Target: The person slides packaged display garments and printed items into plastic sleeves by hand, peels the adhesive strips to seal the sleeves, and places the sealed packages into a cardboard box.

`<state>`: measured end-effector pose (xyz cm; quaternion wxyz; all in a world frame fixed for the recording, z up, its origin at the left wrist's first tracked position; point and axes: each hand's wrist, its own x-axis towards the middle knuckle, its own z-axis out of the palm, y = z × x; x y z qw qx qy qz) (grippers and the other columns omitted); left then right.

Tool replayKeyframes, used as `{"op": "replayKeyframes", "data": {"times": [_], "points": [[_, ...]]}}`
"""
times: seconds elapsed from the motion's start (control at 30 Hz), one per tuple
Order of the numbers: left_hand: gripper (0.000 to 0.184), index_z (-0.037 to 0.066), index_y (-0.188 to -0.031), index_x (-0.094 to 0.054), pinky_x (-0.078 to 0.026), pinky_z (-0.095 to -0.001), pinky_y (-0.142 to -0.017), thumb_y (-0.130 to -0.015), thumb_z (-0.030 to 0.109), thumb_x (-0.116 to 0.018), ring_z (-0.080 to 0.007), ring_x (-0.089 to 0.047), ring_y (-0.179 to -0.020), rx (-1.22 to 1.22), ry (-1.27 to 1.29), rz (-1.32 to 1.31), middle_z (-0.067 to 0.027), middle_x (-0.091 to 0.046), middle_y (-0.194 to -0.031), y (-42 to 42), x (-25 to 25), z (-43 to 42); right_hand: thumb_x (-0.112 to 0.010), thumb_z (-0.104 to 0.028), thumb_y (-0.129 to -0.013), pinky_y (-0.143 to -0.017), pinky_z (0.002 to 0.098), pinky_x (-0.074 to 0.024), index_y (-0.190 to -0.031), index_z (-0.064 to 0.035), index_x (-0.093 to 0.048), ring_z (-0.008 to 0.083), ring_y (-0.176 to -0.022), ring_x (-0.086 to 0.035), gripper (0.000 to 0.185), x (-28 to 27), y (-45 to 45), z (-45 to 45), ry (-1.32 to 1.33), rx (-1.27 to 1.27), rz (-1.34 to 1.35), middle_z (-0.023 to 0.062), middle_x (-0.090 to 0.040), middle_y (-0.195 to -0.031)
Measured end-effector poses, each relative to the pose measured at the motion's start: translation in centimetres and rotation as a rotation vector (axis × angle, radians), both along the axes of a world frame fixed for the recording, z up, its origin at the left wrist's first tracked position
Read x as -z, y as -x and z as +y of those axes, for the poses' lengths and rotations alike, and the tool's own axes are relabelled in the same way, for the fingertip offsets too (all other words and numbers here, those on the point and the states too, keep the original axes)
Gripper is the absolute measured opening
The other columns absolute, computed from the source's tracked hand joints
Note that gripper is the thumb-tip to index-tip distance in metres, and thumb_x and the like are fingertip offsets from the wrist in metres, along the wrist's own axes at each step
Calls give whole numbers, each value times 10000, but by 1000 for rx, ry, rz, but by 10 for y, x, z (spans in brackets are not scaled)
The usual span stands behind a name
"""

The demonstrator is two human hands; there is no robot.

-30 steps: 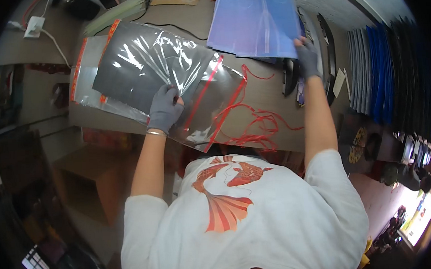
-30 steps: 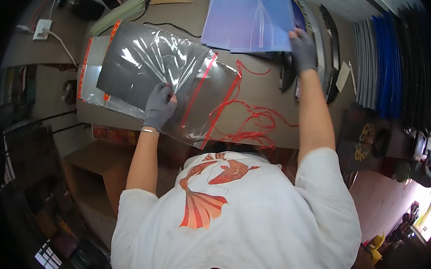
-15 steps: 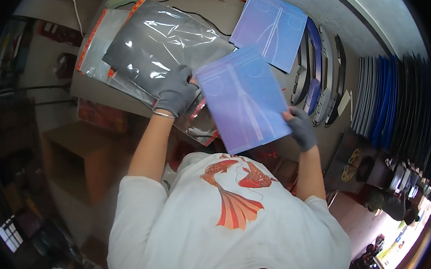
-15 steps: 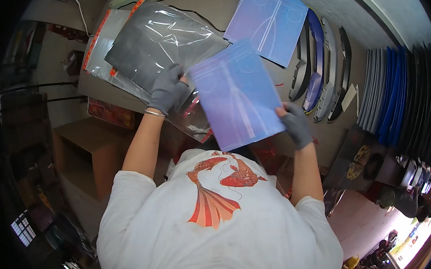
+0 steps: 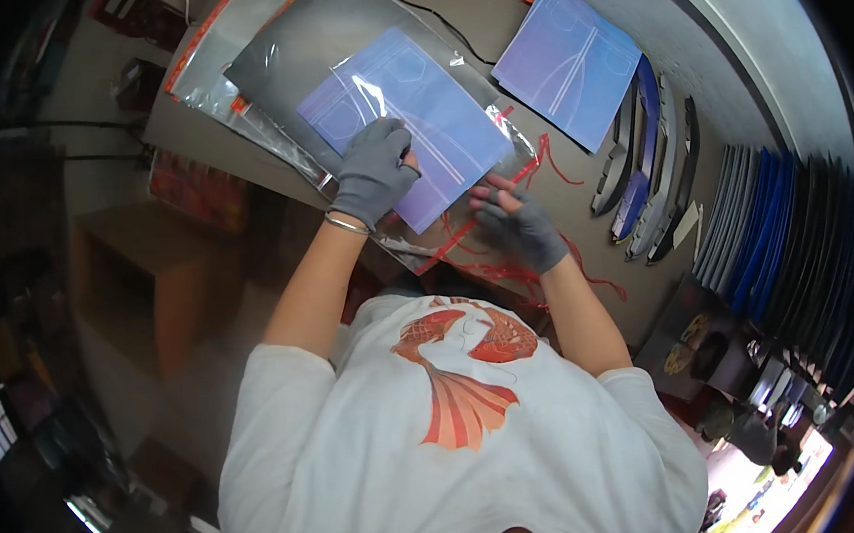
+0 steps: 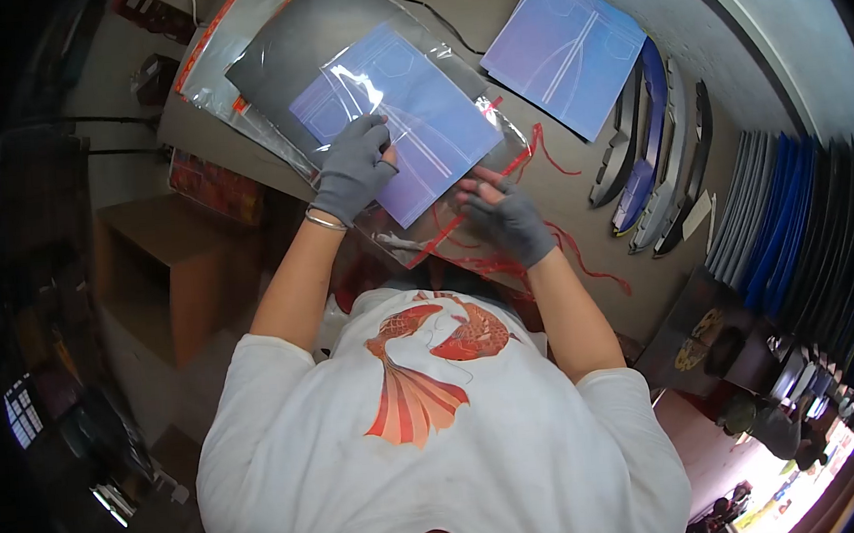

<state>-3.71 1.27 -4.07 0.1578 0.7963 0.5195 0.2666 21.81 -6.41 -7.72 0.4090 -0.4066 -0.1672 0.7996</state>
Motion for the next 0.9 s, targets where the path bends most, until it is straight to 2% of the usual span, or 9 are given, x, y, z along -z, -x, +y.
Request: {"op": "replayKeyframes", "data": {"times": [0.17,0.23,0.27,0.33,0.47,0.6,0.67,0.73,0.9], "points": [[154,0,-838,-576,-445,-400,-858,-739,115,-600,-348,-547,-999,-10,-22,-38,-170,-596,-1047,-4,-8,-4,-604,-170,-864,-829,338,-496,-1352,-9,-364,255,-1004,-597,567,-5,55,43,-62,-42,-279,132,-522,-1236],[164,-4,-847,-571,-440,-402,-867,-741,120,-590,-344,-546,-1008,1,45,-85,-174,-598,-1058,-3,-7,-3,-589,-235,-866,-933,370,-427,-1371,-33,-359,274,-1110,-530,591,16,72,57,-837,-528,-1215,89,-510,-1269],[164,-4,-847,-571,-440,-402,-867,-741,120,-590,-344,-546,-1008,-6,49,-80,-174,-598,-1058,-4,-8,-4,-589,-235,-866,-933,370,-427,-1371,-33,-359,274,-1110,-530,591,11,85,55,-838,-533,-1206,89,-510,-1269],[241,32,-930,-598,-420,-415,-897,-730,164,-578,-338,-551,-989,14,53,-125,-141,-593,-1035,-6,-12,-6,-510,-253,-859,-1036,459,-331,-1381,-52,-338,354,-1258,-387,585,2,111,49,-1130,-746,-1712,112,-417,-1367],[181,-8,-890,-566,-437,-407,-882,-762,119,-586,-353,-555,-1012,29,-45,-92,-179,-595,-1095,-8,-18,-10,-373,-313,-911,-1090,470,-240,-1398,-50,-287,356,-1349,-241,561,96,143,104,-1410,-358,-1400,136,-329,-1431],[157,-21,-866,-556,-447,-405,-865,-780,107,-584,-370,-551,-1017,-18,-85,-117,-192,-591,-1077,-5,-24,-7,-445,-273,-896,-1060,405,-309,-1441,-147,-228,277,-1275,-384,600,19,157,136,-1658,-573,-2093,120,-374,-1401],[139,-29,-825,-543,-459,-386,-836,-774,92,-589,-374,-553,-999,-50,-102,-194,-202,-583,-1052,-3,-25,-5,-532,-202,-831,-977,387,-393,-1373,-138,-383,281,-1180,-477,566,15,115,114,-1221,-848,-1215,121,-473,-1319],[138,-28,-816,-541,-463,-382,-829,-769,93,-591,-375,-557,-979,-32,-36,-151,-203,-580,-1050,4,-16,-7,-606,-120,-774,-881,392,-447,-1264,-135,-521,293,-1044,-562,498,-6,68,86,-1610,-516,-1039,132,-558,-1202],[289,47,-959,-582,-414,-414,-873,-719,186,-665,-300,-535,-1018,-19,-69,200,-125,-565,-1072,17,21,-30,-653,-152,-783,-841,385,-440,-1124,-157,-625,270,-994,-570,343,28,11,49,-1344,-460,-1369,70,-600,-1096]]}}
